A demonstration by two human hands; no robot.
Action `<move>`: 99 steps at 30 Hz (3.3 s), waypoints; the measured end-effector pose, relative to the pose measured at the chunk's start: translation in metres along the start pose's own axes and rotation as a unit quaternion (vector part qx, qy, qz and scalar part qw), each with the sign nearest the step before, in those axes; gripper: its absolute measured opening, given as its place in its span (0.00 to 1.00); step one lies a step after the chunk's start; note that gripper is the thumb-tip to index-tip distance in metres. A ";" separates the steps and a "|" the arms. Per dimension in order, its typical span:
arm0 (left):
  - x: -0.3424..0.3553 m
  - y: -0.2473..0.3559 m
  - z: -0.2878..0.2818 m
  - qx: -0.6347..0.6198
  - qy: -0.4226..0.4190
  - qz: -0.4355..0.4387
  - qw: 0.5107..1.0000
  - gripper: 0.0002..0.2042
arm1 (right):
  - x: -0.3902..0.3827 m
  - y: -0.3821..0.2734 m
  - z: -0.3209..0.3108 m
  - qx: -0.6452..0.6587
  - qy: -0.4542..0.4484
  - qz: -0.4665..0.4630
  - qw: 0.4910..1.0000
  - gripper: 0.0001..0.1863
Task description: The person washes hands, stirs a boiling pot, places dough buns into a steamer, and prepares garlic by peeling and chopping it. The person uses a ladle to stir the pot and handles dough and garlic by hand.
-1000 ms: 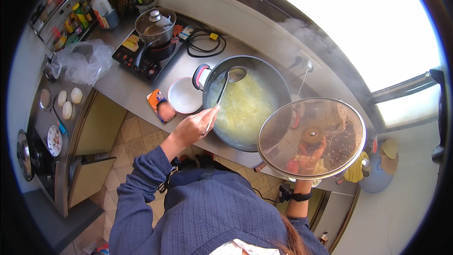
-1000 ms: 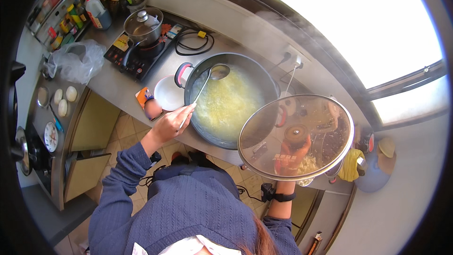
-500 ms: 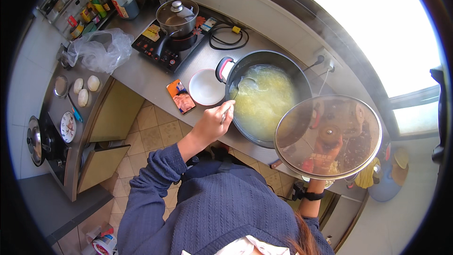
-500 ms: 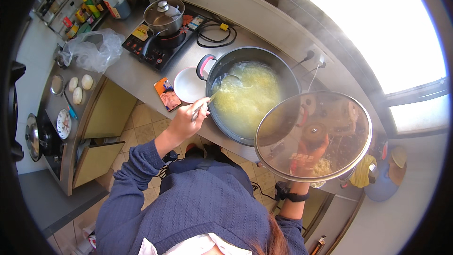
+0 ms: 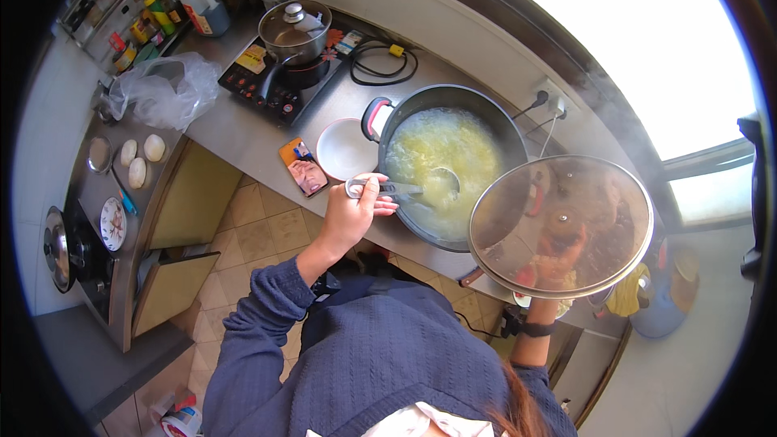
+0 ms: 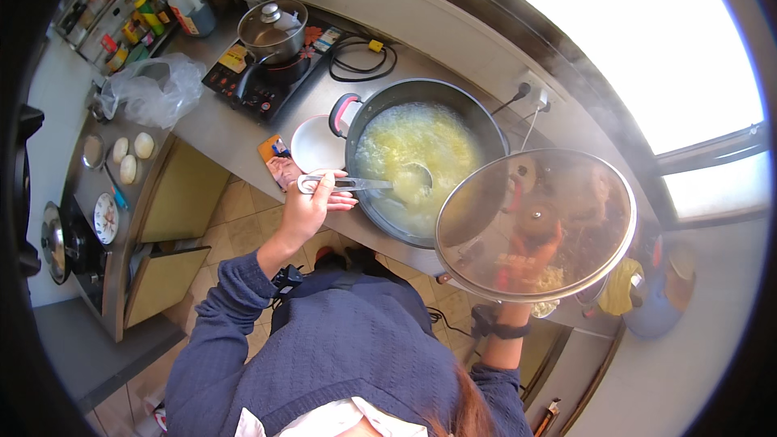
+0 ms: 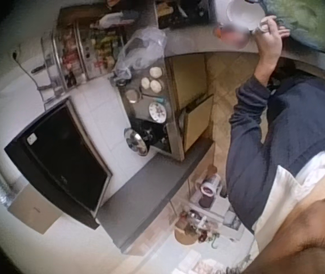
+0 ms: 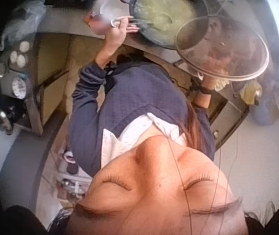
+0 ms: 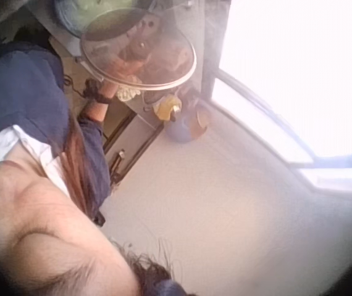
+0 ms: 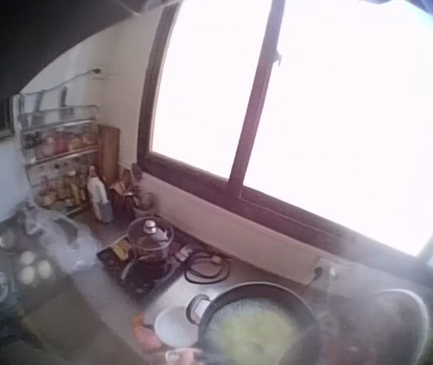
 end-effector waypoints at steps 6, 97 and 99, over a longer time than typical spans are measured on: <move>-0.002 0.014 0.014 -0.047 -0.012 0.025 0.999 0.16 | -0.010 0.000 0.009 0.012 0.003 0.002 1.000 0.19; 0.008 0.008 0.012 0.254 -0.052 0.286 0.923 0.12 | -0.019 0.001 -0.007 -0.045 -0.002 0.038 0.998 0.18; 0.011 0.011 0.006 0.200 -0.034 0.195 0.960 0.12 | -0.019 0.001 -0.008 -0.039 -0.014 0.029 0.999 0.17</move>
Point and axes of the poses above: each hand's wrist, its own x-axis towards the middle knuckle, its own z-axis out of the palm, y = z × x, the point moved 3 cm from there along x, towards the middle knuckle, and after that the axes turned 12 degrees about y, right-handed, at the moved point
